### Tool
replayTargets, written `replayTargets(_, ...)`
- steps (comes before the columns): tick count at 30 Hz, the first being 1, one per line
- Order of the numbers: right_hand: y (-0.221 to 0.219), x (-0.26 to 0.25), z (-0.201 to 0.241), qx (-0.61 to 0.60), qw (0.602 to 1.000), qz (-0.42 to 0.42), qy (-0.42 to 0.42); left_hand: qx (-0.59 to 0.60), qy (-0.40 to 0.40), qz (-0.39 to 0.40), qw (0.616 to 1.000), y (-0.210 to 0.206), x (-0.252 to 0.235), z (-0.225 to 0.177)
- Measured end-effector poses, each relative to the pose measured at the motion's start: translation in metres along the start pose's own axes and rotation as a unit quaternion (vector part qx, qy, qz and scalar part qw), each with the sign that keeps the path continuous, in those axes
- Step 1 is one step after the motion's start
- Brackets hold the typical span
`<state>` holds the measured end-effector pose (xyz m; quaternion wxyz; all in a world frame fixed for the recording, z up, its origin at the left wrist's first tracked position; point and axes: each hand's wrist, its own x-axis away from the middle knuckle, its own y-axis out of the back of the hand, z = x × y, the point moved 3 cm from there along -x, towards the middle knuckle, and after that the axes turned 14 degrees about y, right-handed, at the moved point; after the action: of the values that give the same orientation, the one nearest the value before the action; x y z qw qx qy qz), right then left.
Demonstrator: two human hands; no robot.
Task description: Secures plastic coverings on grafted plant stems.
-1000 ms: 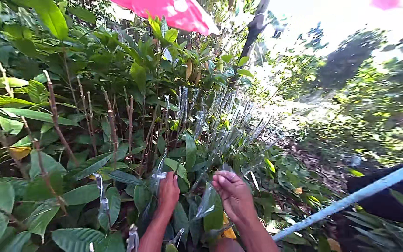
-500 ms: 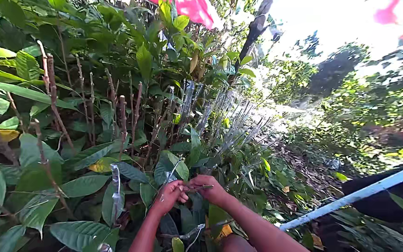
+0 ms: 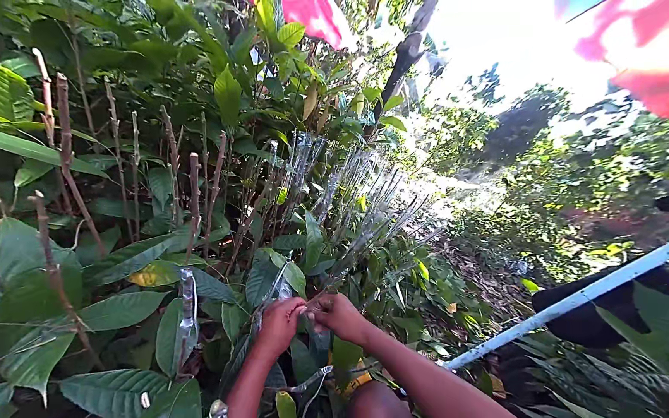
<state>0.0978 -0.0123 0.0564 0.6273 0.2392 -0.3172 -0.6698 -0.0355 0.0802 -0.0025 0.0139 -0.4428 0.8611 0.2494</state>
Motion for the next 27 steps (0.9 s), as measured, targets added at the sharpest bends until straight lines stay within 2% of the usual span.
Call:
replayTargets(2, -0.003, 0.031, 0.020, 0.076, 0.996, 0.008, 0.041, 0.012, 0.024, 0.004, 1.000, 0.001, -0.002, -0.003)
replayTargets(4, -0.009, 0.063, 0.048, 0.180, 0.975, 0.047, 0.117, 0.031, 0.040, 0.026, 0.998, 0.001, -0.005, 0.001)
replayTargets(5, -0.012, 0.071, 0.058, 0.191, 0.967, 0.070, 0.151, 0.029, 0.040, 0.046, 0.998, -0.003, -0.004, 0.001)
replayTargets(8, 0.002, 0.055, 0.072, 0.061, 0.984, 0.136, 0.095, -0.008, -0.007, 0.113, 0.994, -0.022, 0.008, -0.006)
replayTargets(10, 0.034, 0.027, 0.061, -0.055, 0.990, 0.120, 0.052, -0.031, -0.009, 0.143, 0.989, -0.027, 0.013, -0.002)
replayTargets(11, 0.051, 0.015, 0.050, -0.064, 0.991, 0.102, 0.052, -0.040, -0.012, 0.145, 0.989, -0.026, 0.014, 0.004)
replayTargets(12, 0.065, 0.007, 0.038, -0.013, 0.994, 0.093, 0.055, -0.047, -0.016, 0.139, 0.989, -0.023, 0.013, 0.008)
replayTargets(13, 0.073, 0.002, 0.029, 0.096, 0.989, 0.096, 0.053, -0.049, -0.011, 0.127, 0.991, -0.017, 0.010, 0.011)
replayTargets(15, 0.065, 0.004, 0.017, 0.301, 0.946, 0.118, 0.025, -0.041, 0.001, 0.096, 0.994, 0.001, 0.008, 0.008)
replayTargets(18, 0.036, 0.014, 0.012, 0.391, 0.911, 0.129, 0.012, 0.012, 0.022, 0.037, 0.999, 0.015, 0.010, 0.003)
replayTargets(21, 0.004, 0.039, 0.044, 0.362, 0.924, 0.109, 0.058, 0.075, 0.113, 0.005, 0.991, 0.013, 0.006, 0.002)
replayTargets(23, -0.006, 0.054, 0.080, 0.264, 0.950, 0.126, 0.105, 0.027, 0.114, 0.007, 0.993, 0.007, 0.007, -0.006)
replayTargets(25, 0.019, 0.047, 0.094, 0.088, 0.980, 0.104, 0.142, -0.058, 0.065, 0.050, 0.995, -0.008, 0.013, -0.014)
replayTargets(26, 0.041, 0.036, 0.086, 0.033, 0.985, 0.094, 0.143, -0.100, 0.041, 0.074, 0.991, -0.017, 0.017, -0.014)
replayTargets(27, 0.062, 0.027, 0.068, 0.052, 0.986, 0.091, 0.131, -0.132, 0.026, 0.091, 0.987, -0.021, 0.021, -0.013)
